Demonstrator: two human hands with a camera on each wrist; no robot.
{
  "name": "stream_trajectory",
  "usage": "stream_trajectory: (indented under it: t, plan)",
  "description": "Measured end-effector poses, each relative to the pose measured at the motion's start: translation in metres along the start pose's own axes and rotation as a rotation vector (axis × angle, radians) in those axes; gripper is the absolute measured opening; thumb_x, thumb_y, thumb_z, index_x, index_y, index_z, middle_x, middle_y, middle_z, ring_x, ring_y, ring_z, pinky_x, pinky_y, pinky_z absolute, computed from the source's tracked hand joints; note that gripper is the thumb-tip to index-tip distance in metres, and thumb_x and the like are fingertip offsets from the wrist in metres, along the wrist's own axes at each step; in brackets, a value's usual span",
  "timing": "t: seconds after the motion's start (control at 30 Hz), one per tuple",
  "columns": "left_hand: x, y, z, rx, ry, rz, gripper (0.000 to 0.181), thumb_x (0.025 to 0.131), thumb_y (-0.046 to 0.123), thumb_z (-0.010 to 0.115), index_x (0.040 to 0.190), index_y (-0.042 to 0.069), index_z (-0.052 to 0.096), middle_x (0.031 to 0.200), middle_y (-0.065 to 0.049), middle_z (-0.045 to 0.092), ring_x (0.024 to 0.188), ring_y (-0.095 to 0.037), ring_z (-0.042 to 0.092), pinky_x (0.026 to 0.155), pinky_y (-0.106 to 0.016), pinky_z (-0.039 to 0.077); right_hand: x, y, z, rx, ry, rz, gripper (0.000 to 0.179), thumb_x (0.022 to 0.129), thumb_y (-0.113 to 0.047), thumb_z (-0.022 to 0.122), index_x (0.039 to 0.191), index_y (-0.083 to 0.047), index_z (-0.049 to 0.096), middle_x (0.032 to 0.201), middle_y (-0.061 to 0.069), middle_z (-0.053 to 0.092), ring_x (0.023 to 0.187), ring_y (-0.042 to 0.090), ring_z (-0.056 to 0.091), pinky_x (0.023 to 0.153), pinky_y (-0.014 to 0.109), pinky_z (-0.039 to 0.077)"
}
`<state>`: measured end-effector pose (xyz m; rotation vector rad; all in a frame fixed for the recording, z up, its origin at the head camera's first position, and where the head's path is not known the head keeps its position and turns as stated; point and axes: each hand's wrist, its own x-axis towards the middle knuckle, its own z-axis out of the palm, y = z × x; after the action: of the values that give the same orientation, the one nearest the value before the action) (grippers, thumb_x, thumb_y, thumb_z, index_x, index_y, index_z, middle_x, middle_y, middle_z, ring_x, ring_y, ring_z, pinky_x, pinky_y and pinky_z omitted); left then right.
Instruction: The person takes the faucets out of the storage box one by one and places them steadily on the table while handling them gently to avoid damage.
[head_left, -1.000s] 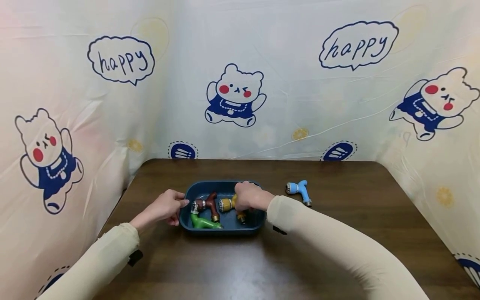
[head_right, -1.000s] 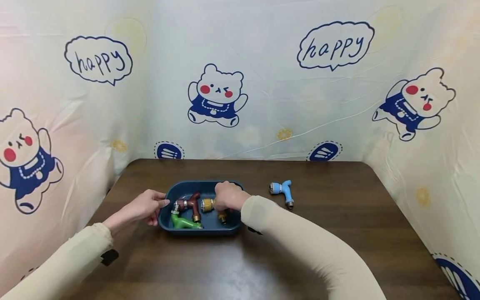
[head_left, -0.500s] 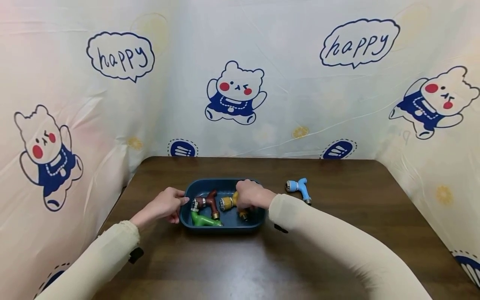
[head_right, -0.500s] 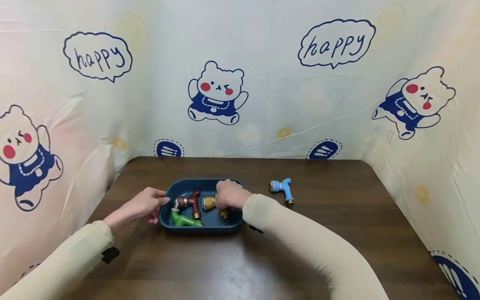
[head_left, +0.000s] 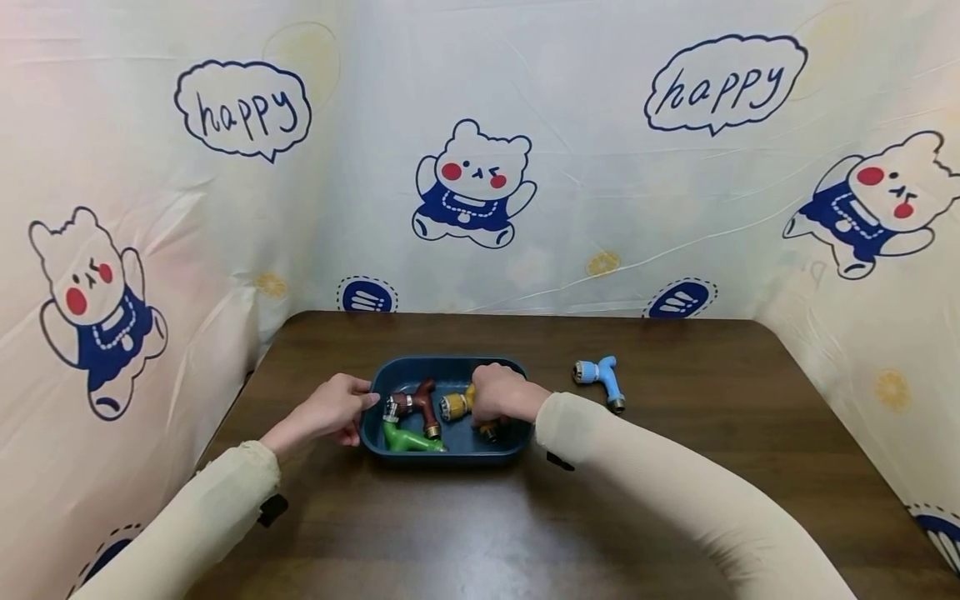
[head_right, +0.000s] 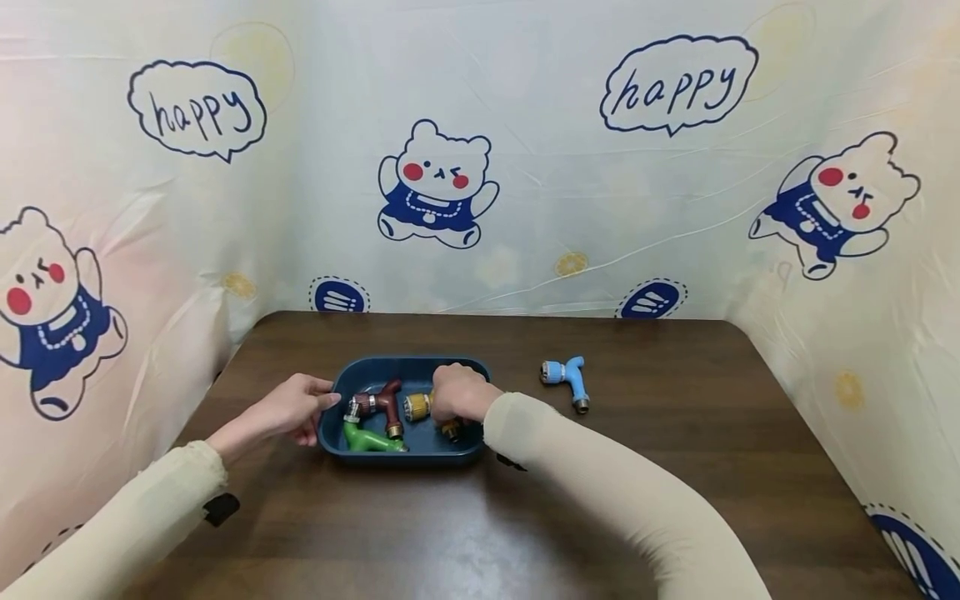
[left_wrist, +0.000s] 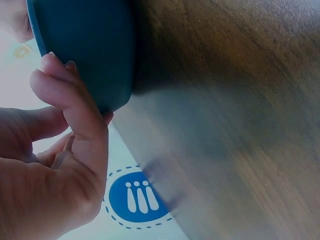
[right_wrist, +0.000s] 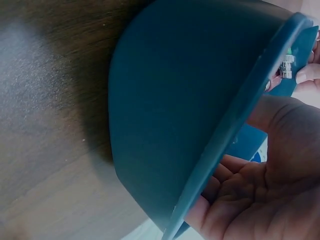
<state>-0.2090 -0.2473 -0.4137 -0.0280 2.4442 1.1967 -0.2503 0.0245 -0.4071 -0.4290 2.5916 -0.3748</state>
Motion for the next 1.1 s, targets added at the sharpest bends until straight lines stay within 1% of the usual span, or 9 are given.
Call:
stream_trajectory:
  t: [0.07,0.23,0.4,0.67,0.8,1.0,1.1]
  plan:
    - [0.001,0.001,0.0,0.002,0.001,0.006,0.044,0.111,0.011,0.052,0.148,-0.013,0.048,0.058,-0.01,0.057,0.043,-0.015,0.06,0.047,-0.034,0.058,0.0,0.001,-0.001,0.011,0.005,0.003,0.023,0.09,-0.02,0.086,0.095,-0.009,0.066,0.081,0.008,0.066,0.065,0.025,0.073,0.051,0.029,0.056]
    - [0.001,0.001,0.0,-0.001,0.001,-0.008,0.045,0.111,0.011,0.053,0.149,-0.014,0.047,0.058,-0.01,0.056,0.043,-0.016,0.06,0.046,-0.032,0.057,0.003,0.001,0.001,0.038,0.0,0.002,0.021,0.089,-0.015,0.084,0.096,-0.008,0.065,0.082,0.009,0.065,0.059,0.022,0.071,0.049,0.029,0.056]
    - [0.001,0.0,0.0,-0.011,0.009,-0.009,0.045,0.111,0.011,0.053,0.148,-0.013,0.048,0.058,-0.01,0.056,0.043,-0.016,0.06,0.046,-0.033,0.058,0.005,0.001,0.002,0.028,0.011,-0.003,0.019,0.088,-0.014,0.083,0.092,-0.008,0.066,0.079,0.01,0.066,0.055,0.021,0.069,0.048,0.029,0.055]
    - [0.0,0.0,0.004,-0.004,0.009,-0.025,0.044,0.111,0.012,0.054,0.148,-0.012,0.048,0.06,-0.01,0.056,0.044,-0.017,0.06,0.047,-0.032,0.058,0.014,0.006,0.009,0.026,0.0,0.017,0.018,0.087,-0.015,0.084,0.087,-0.009,0.067,0.077,0.009,0.067,0.057,0.024,0.07,0.046,0.031,0.056]
    - [-0.001,0.0,0.005,0.002,0.009,-0.026,0.045,0.111,0.011,0.054,0.148,-0.013,0.048,0.06,-0.01,0.056,0.044,-0.017,0.06,0.047,-0.032,0.057,0.011,0.007,0.009,0.036,-0.001,0.006,0.019,0.087,-0.015,0.085,0.088,-0.01,0.066,0.076,0.009,0.067,0.056,0.023,0.069,0.046,0.031,0.055]
    - [-0.001,0.002,0.002,-0.006,0.013,-0.021,0.046,0.111,0.012,0.054,0.149,-0.014,0.047,0.061,-0.011,0.056,0.044,-0.017,0.06,0.048,-0.032,0.058,0.005,0.006,0.006,0.051,0.035,-0.015,0.024,0.086,-0.016,0.088,0.089,-0.009,0.065,0.077,0.009,0.066,0.057,0.022,0.069,0.047,0.029,0.055]
    - [-0.001,0.003,0.001,-0.002,0.008,-0.029,0.047,0.111,0.012,0.053,0.15,-0.014,0.046,0.061,-0.011,0.056,0.044,-0.017,0.06,0.047,-0.031,0.057,0.004,0.006,0.006,0.059,0.037,-0.024,0.025,0.086,-0.017,0.088,0.089,-0.009,0.065,0.077,0.008,0.065,0.056,0.021,0.068,0.047,0.028,0.055]
